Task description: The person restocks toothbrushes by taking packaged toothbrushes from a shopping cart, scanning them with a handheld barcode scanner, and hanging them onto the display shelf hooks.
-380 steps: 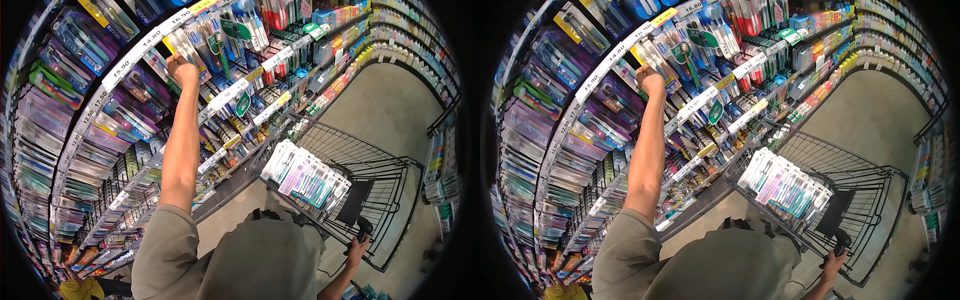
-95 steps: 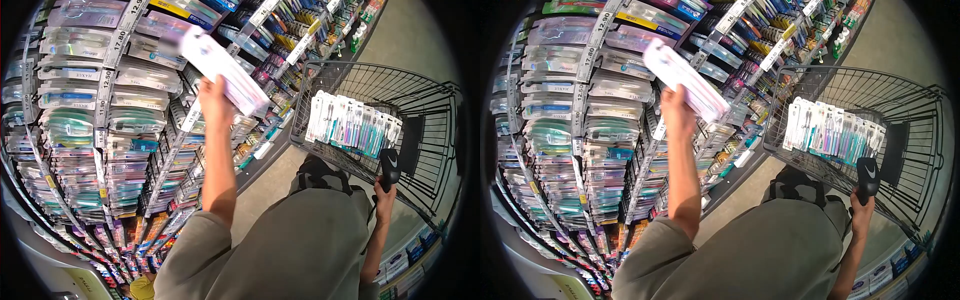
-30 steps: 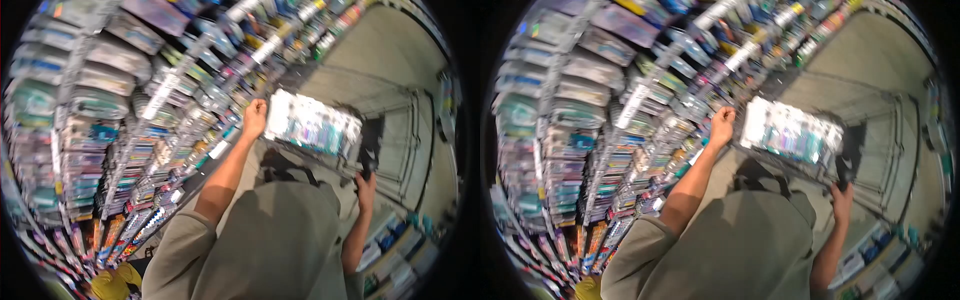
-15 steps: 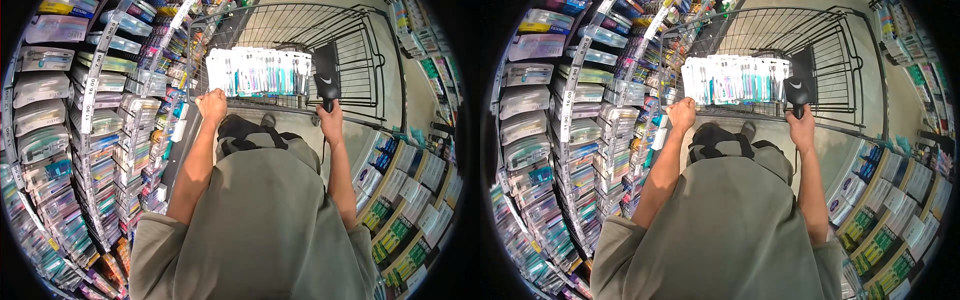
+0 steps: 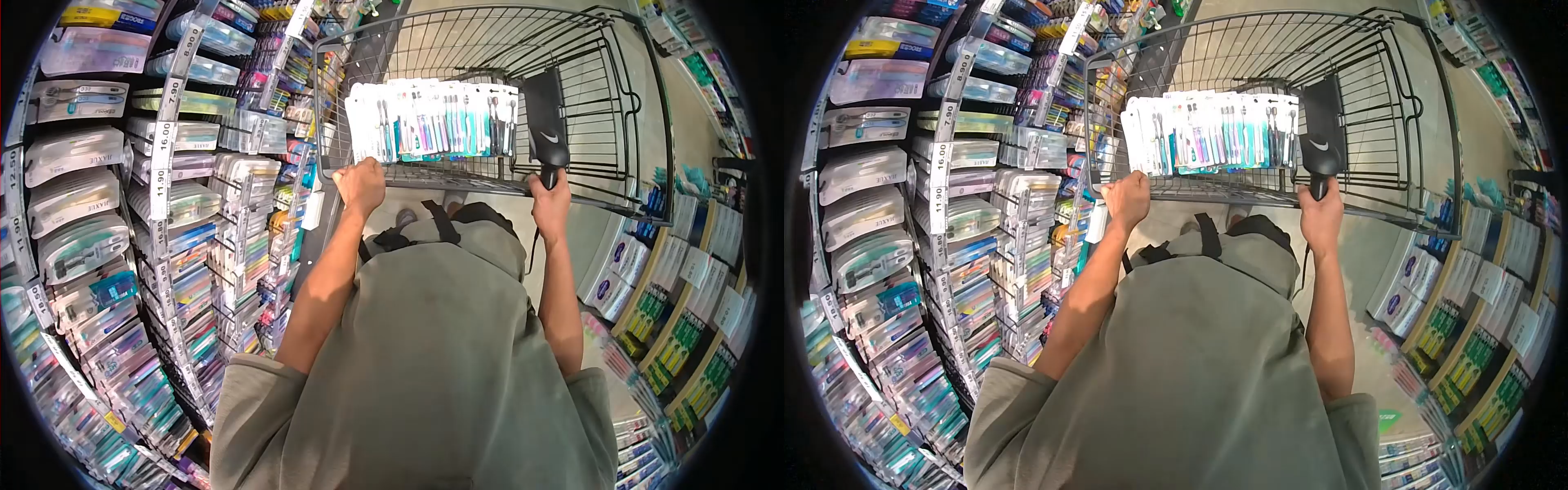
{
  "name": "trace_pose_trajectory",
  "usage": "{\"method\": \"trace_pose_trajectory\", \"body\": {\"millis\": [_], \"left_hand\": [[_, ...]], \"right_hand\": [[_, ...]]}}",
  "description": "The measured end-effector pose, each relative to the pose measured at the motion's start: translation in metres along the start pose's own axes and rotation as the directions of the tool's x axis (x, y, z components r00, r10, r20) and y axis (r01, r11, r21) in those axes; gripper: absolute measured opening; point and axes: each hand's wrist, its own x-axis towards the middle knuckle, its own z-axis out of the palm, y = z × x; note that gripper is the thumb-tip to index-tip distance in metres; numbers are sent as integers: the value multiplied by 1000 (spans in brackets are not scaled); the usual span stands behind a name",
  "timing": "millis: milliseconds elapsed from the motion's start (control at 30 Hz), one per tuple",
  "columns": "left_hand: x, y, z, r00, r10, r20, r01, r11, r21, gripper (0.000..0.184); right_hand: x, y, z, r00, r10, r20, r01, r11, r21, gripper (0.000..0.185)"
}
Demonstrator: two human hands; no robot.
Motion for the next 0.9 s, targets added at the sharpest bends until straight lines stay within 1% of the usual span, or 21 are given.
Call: {"method": "trace_pose_trajectory", "body": {"millis": [33,100,167,200,233,300,333,367,433,500,567,633,667,700,733,767,833,867,900], "left_hand": [[-5,-3,-2,1000,6,11,-6,1000,1,31],[-14,-9,-6,999,12,38,-11,999,-31,29],[-20,-16,-7,998,3,66,1,999,-50,27],[-22,-20,-8,996,-16,87,22,997,-72,26],[-22,-24,-9,995,-5,99,12,998,-68,26],[-15,-31,-12,985,-59,162,73,994,-86,27],[-3,-45,-1,977,-41,207,85,974,-210,30],[7,-54,6,976,-28,217,74,975,-209,30],[28,-64,18,984,14,179,19,983,-183,33],[50,-72,28,982,41,182,-18,992,-128,40],[76,-84,45,976,78,205,-56,992,-110,46],[93,-89,57,971,119,208,-106,992,-72,45],[103,-93,64,967,134,215,-120,990,-79,45],[113,-96,73,953,120,278,-108,993,-57,48],[121,-94,75,936,102,338,-96,995,-32,50],[127,-94,78,931,111,347,-104,994,-39,50],[131,-95,85,930,183,319,-168,983,-73,58],[139,-92,84,915,127,383,-122,992,-38,62],[140,-95,90,934,169,313,-178,984,1,56]], "right_hand": [[-7,2,2,999,-24,-36,23,1000,-16,34],[-21,4,4,998,-4,-56,1,999,-45,37],[-34,1,5,997,71,-36,-73,997,-37,38],[-41,10,10,998,26,-66,-26,1000,-12,32],[-48,14,12,996,39,-75,-40,999,-12,32],[-62,19,15,996,15,-91,-17,1000,-20,33],[-72,8,15,995,12,-101,-14,1000,-15,33],[-79,5,17,993,23,-113,-25,1000,-16,33],[-89,2,18,988,85,-128,-88,996,-20,37],[-98,4,17,984,117,-138,-121,992,-19,35],[-105,13,16,985,152,-82,-151,988,20,32],[-109,15,12,985,149,-91,-146,988,41,31],[-112,15,11,976,212,-54,-204,970,129,31],[-114,15,8,963,269,-11,-261,941,214,32],[-116,12,5,955,297,19,-296,939,178,32],[-118,17,5,962,269,38,-272,946,176,32],[-123,15,1,943,318,94,-328,936,125,34],[-124,14,-1,942,326,85,-334,935,121,34],[-124,15,-3,941,315,122,-327,941,91,35]]}}
